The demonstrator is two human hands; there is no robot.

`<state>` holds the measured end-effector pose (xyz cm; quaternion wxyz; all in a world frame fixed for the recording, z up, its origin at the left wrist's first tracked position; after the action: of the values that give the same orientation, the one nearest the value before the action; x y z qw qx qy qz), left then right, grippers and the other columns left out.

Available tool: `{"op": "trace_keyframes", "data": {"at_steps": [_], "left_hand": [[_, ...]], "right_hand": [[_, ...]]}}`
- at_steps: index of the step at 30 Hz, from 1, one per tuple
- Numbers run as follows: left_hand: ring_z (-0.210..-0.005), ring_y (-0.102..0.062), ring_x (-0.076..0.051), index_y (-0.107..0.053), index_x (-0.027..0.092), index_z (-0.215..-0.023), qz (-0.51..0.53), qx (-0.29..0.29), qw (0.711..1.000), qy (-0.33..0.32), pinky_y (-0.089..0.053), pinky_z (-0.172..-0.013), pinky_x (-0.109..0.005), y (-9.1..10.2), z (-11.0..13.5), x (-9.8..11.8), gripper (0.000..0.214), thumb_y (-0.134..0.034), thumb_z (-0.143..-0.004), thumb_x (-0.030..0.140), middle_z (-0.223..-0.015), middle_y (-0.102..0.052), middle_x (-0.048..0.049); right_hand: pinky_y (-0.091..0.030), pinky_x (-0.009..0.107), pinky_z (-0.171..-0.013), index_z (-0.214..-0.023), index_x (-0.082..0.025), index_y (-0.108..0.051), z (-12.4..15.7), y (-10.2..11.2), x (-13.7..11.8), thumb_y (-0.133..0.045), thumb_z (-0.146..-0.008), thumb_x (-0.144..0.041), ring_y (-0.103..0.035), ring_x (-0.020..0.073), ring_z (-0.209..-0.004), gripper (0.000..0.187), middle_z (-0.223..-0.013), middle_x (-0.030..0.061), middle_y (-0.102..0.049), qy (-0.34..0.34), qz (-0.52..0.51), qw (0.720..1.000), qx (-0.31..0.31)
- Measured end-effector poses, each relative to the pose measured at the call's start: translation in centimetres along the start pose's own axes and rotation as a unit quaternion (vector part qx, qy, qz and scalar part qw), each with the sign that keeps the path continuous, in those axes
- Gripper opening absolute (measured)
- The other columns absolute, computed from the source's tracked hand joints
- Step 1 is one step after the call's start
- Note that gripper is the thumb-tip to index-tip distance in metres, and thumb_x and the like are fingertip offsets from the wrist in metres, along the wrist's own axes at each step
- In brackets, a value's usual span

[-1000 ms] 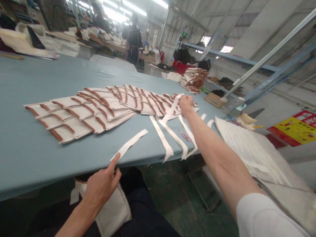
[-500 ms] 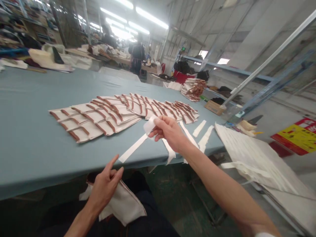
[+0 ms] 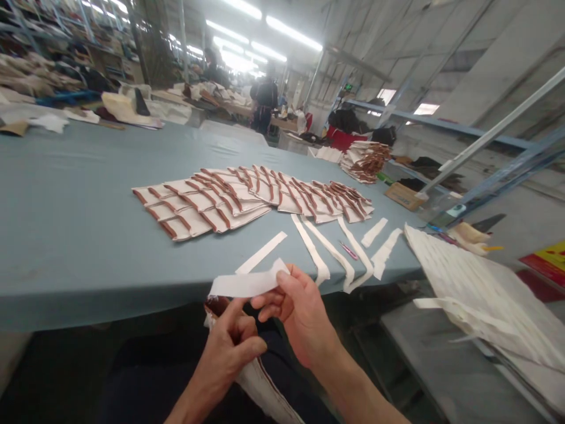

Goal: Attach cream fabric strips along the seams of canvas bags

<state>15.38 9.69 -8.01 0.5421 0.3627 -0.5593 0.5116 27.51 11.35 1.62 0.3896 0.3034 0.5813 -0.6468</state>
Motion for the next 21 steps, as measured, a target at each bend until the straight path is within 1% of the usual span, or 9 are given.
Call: {"op": "trace_keyframes", "data": {"at_steps": [5, 8, 10, 13, 15, 16, 18, 19, 21], "left_hand": [[-0.054, -0.044, -0.013, -0.077, 0.016, -0.141, 0.095, 0.060, 0.994, 0.015, -0.042, -0.054, -0.024, 1.2, 0.1, -0.1, 0.076, -0.082, -0.084, 0.066, -0.063, -0.049, 0.0069], [-0.051, -0.043, -0.011, -0.081, 0.013, -0.135, 0.124, 0.088, 0.988, 0.031, -0.040, -0.050, -0.023, 1.3, 0.3, -0.5, 0.081, -0.081, -0.084, 0.076, -0.059, -0.047, 0.0072], [-0.048, -0.041, -0.011, -0.084, 0.012, -0.128, 0.128, 0.101, 0.986, 0.044, -0.038, -0.047, -0.022, 1.5, 0.6, -0.7, 0.082, -0.082, -0.081, 0.080, -0.057, -0.045, 0.0076], [-0.045, -0.042, -0.010, -0.086, 0.012, -0.124, 0.114, 0.119, 0.985, 0.053, -0.034, -0.044, -0.020, 2.1, 1.2, -0.4, 0.082, -0.081, -0.082, 0.082, -0.058, -0.053, 0.0050], [-0.046, -0.043, -0.011, -0.087, 0.012, -0.120, 0.096, 0.136, 0.985, 0.047, -0.031, -0.043, -0.020, 2.6, 1.9, -0.1, 0.078, -0.080, -0.083, 0.081, -0.058, -0.055, 0.0037], [-0.046, -0.044, -0.011, -0.088, 0.013, -0.117, 0.089, 0.145, 0.985, 0.043, -0.031, -0.043, -0.020, 2.9, 2.3, 0.0, 0.075, -0.081, -0.084, 0.080, -0.057, -0.054, 0.0038], [-0.048, -0.044, -0.012, -0.090, 0.014, -0.115, 0.054, 0.160, 0.985, 0.028, -0.033, -0.045, -0.021, 3.3, 3.2, 0.4, 0.067, -0.081, -0.087, 0.075, -0.055, -0.051, 0.0047], [-0.049, -0.045, -0.012, -0.090, 0.016, -0.114, 0.019, 0.160, 0.987, 0.014, -0.035, -0.046, -0.021, 3.3, 3.6, 0.7, 0.063, -0.080, -0.089, 0.072, -0.054, -0.051, 0.0046], [-0.052, -0.053, -0.015, -0.092, 0.019, -0.115, -0.074, 0.146, 0.986, -0.031, -0.042, -0.049, -0.023, 3.1, 4.3, 1.6, 0.054, -0.076, -0.095, 0.066, -0.056, -0.059, 0.0018]], "right_hand": [[-0.059, 0.015, -0.050, -0.090, -0.015, -0.068, 3.3, 5.3, 4.5, -0.103, -0.070, -0.062, -0.076, 0.0122, -0.062, 0.062, -0.080, 0.0026, -0.080, -0.047, -0.009, 0.993, 0.107], [-0.057, 0.016, -0.048, -0.089, -0.016, -0.066, 4.8, 7.3, 6.4, -0.103, -0.068, -0.067, -0.074, 0.0119, -0.061, 0.066, -0.079, 0.0032, -0.079, -0.058, -0.002, 0.986, 0.156], [-0.056, 0.017, -0.048, -0.088, -0.017, -0.065, 5.4, 8.0, 7.7, -0.102, -0.066, -0.070, -0.072, 0.0112, -0.059, 0.069, -0.077, 0.0021, -0.078, -0.070, 0.004, 0.983, 0.171], [-0.053, 0.018, -0.049, -0.089, -0.018, -0.064, 5.7, 9.4, 9.5, -0.100, -0.062, -0.076, -0.069, 0.0110, -0.060, 0.073, -0.077, 0.0008, -0.075, -0.084, 0.027, 0.979, 0.186], [-0.052, 0.021, -0.051, -0.089, -0.019, -0.063, 5.5, 10.6, 10.2, -0.092, -0.069, -0.082, -0.069, 0.0130, -0.061, 0.072, -0.080, 0.0031, -0.076, -0.087, 0.082, 0.976, 0.184], [-0.052, 0.023, -0.052, -0.088, -0.020, -0.064, 5.3, 11.1, 10.2, -0.086, -0.074, -0.084, -0.069, 0.0146, -0.061, 0.069, -0.080, 0.0048, -0.077, -0.089, 0.138, 0.971, 0.173], [-0.055, 0.029, -0.058, -0.089, -0.021, -0.067, 4.6, 11.9, 9.0, -0.078, -0.084, -0.078, -0.072, 0.0194, -0.064, 0.059, -0.082, 0.0082, -0.079, -0.071, 0.304, 0.938, 0.153], [-0.057, 0.032, -0.065, -0.092, -0.021, -0.069, 4.1, 11.9, 7.7, -0.076, -0.087, -0.072, -0.075, 0.0222, -0.069, 0.052, -0.083, 0.0094, -0.081, -0.048, 0.396, 0.905, 0.147], [-0.060, 0.039, -0.087, -0.107, -0.022, -0.074, 3.4, 11.1, 4.4, -0.073, -0.092, -0.059, -0.080, 0.0283, -0.095, 0.040, -0.103, 0.0124, -0.085, 0.032, 0.515, 0.841, 0.164]]}}
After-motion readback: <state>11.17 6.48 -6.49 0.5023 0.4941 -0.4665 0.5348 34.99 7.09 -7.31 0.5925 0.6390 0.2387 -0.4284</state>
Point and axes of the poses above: each hand's wrist, its own z-axis away from the middle knuckle, its own y-axis out of the back of the hand, x = y × z, the point moved 6 cm from there along -z, towards the middle knuckle
